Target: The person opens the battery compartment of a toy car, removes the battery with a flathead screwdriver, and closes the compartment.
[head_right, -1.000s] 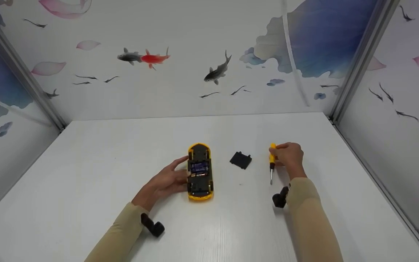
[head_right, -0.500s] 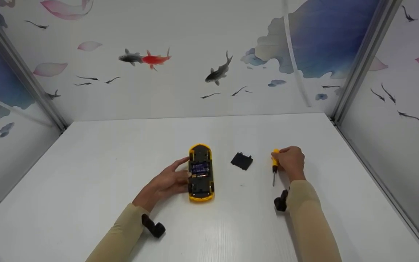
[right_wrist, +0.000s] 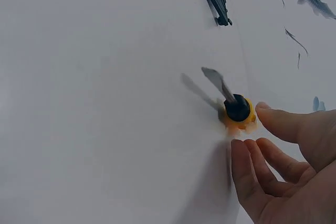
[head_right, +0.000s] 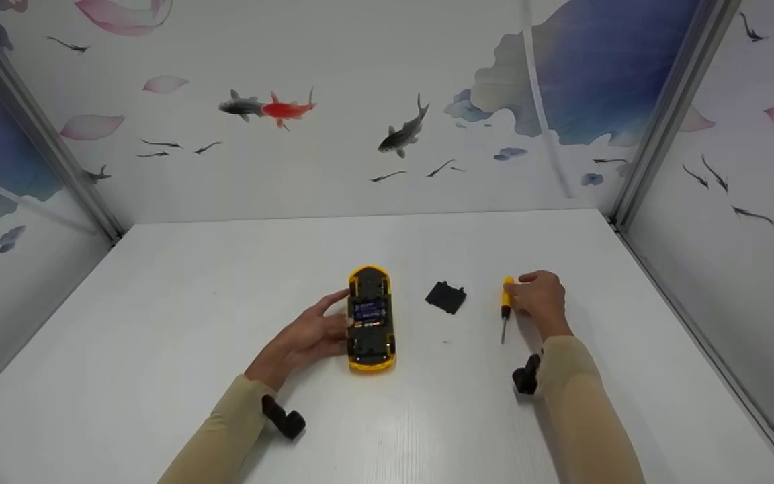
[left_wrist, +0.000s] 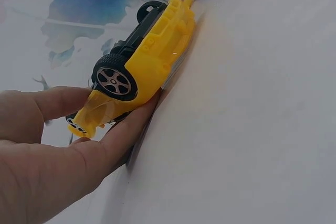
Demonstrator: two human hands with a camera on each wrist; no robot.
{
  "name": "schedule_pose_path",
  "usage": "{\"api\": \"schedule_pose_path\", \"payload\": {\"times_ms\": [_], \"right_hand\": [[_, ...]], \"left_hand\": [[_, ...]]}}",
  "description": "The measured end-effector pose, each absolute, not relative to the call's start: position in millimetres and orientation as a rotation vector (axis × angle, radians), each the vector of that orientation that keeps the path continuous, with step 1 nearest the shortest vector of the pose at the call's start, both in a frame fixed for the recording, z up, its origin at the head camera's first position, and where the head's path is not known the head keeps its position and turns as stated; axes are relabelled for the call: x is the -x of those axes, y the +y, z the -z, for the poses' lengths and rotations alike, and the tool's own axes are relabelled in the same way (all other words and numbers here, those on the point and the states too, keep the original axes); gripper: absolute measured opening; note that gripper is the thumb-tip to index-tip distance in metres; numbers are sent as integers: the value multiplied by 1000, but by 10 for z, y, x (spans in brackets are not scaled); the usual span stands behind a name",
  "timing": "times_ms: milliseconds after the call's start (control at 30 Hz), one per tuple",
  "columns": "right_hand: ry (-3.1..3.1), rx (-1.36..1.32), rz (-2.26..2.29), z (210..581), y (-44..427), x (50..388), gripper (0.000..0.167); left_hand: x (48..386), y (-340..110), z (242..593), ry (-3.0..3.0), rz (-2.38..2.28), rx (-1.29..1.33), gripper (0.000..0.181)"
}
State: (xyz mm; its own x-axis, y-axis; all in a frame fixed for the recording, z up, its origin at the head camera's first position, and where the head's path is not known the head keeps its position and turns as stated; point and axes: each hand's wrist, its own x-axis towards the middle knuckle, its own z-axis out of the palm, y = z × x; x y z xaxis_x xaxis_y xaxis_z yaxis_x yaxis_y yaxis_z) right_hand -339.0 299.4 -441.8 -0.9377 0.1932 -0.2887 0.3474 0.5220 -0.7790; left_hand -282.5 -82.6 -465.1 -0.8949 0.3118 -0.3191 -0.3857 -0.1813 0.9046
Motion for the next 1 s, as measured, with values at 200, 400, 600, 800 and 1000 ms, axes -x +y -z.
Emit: {"api": "schedule_pose_path", "payload": {"times_ms": [200, 400, 600, 800, 1000], "right_hand": [[2590, -409, 1404, 4319, 2900, 3377, 67], [2606, -288, 1439, 4209, 2759, 3327, 69], [2584, -158, 1536, 4124, 2569, 3255, 65], [2555, -6, 1594, 4072, 2358, 3167, 61], [2547, 122, 1563, 4049, 2187, 3125, 60]], "left_hand": [[2831, -826, 4646, 1644, -2119, 99, 80], [2831, -813, 4643, 1647, -2123, 120, 80], [2818, -798, 4634, 1657, -2126, 146, 79], [2815, -778, 4613, 1655, -2130, 167, 79], [2804, -784, 4597, 1635, -2130, 178, 76]]}}
